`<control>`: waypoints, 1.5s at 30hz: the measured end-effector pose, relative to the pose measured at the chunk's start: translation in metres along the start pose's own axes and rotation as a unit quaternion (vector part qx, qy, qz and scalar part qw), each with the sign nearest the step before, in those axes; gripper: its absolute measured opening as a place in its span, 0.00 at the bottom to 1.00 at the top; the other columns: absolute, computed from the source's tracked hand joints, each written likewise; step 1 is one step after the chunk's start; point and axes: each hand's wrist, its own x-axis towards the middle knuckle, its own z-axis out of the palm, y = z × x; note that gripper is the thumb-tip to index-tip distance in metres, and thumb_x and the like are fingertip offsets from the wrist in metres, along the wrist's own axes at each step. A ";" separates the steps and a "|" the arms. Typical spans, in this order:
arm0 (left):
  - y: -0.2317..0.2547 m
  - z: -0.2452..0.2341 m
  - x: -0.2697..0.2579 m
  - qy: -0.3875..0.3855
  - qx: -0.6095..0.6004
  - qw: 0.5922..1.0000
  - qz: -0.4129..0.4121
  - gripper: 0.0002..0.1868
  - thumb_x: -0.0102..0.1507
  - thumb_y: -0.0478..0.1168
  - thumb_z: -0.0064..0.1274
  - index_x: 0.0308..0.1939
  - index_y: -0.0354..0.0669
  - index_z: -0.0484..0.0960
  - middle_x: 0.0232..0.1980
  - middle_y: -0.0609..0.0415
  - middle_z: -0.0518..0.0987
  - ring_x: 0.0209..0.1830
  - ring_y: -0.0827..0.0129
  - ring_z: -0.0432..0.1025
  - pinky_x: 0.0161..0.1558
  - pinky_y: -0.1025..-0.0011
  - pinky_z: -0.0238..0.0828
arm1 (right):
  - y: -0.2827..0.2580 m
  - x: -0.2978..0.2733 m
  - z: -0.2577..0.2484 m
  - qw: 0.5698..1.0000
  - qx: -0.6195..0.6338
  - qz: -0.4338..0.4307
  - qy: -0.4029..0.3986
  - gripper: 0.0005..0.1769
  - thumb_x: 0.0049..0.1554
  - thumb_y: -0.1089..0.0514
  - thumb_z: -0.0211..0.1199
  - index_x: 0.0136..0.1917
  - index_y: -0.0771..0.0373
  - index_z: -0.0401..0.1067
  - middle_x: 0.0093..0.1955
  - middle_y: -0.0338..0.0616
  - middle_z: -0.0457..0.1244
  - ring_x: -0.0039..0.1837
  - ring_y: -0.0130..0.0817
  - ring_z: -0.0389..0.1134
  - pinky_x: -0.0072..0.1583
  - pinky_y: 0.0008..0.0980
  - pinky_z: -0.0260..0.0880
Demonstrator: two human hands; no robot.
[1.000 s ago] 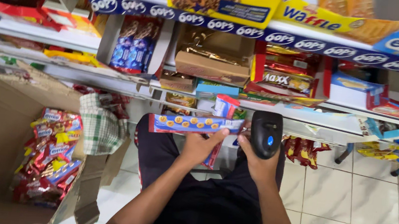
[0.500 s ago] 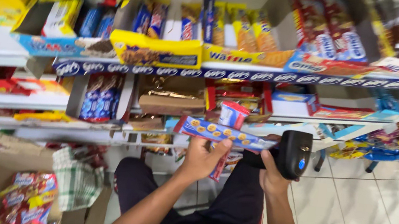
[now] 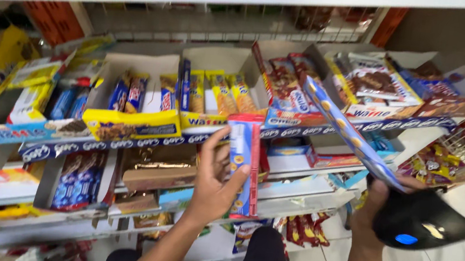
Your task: The person sits on the floor of a store aisle and restocks shelves with packaged snacks. They pick up items from a cardboard box, scan them with a handheld barcode scanner, and place them onto the shelves.
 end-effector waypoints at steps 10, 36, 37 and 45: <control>-0.001 0.002 0.007 0.016 0.049 0.996 0.068 0.22 0.66 0.28 0.57 0.63 0.28 0.73 0.55 0.47 0.79 0.53 0.71 0.75 0.57 0.70 0.75 | -0.065 0.096 0.076 0.914 -0.189 -0.222 -0.283 0.25 0.49 0.67 0.70 0.61 0.62 0.73 0.61 0.47 0.70 0.63 0.45 0.71 0.66 0.40 0.65; 0.011 0.068 0.102 -0.079 0.489 0.777 0.388 0.16 0.60 0.34 0.63 0.52 0.50 0.83 0.52 0.59 0.79 0.54 0.68 0.77 0.73 0.41 0.50 | -0.007 0.060 0.063 0.926 0.304 0.175 -0.141 0.20 0.60 0.69 0.62 0.65 0.70 0.67 0.60 0.49 0.67 0.58 0.33 0.70 0.61 0.33 0.72; 0.008 0.069 0.103 -0.076 0.503 0.773 0.379 0.16 0.60 0.35 0.63 0.52 0.50 0.83 0.52 0.59 0.79 0.55 0.67 0.76 0.72 0.38 0.48 | -0.008 0.059 0.065 0.910 0.341 0.191 -0.140 0.20 0.59 0.69 0.62 0.64 0.69 0.67 0.61 0.49 0.67 0.56 0.33 0.70 0.59 0.33 0.72; -0.003 0.071 0.116 -0.061 0.622 0.696 0.354 0.22 0.59 0.44 0.60 0.58 0.53 0.81 0.53 0.53 0.80 0.59 0.59 0.72 0.69 0.23 0.37 | -0.022 0.069 0.080 0.980 0.038 0.146 -0.127 0.19 0.52 0.62 0.74 0.55 0.68 0.72 0.49 0.44 0.70 0.48 0.29 0.70 0.49 0.29 0.71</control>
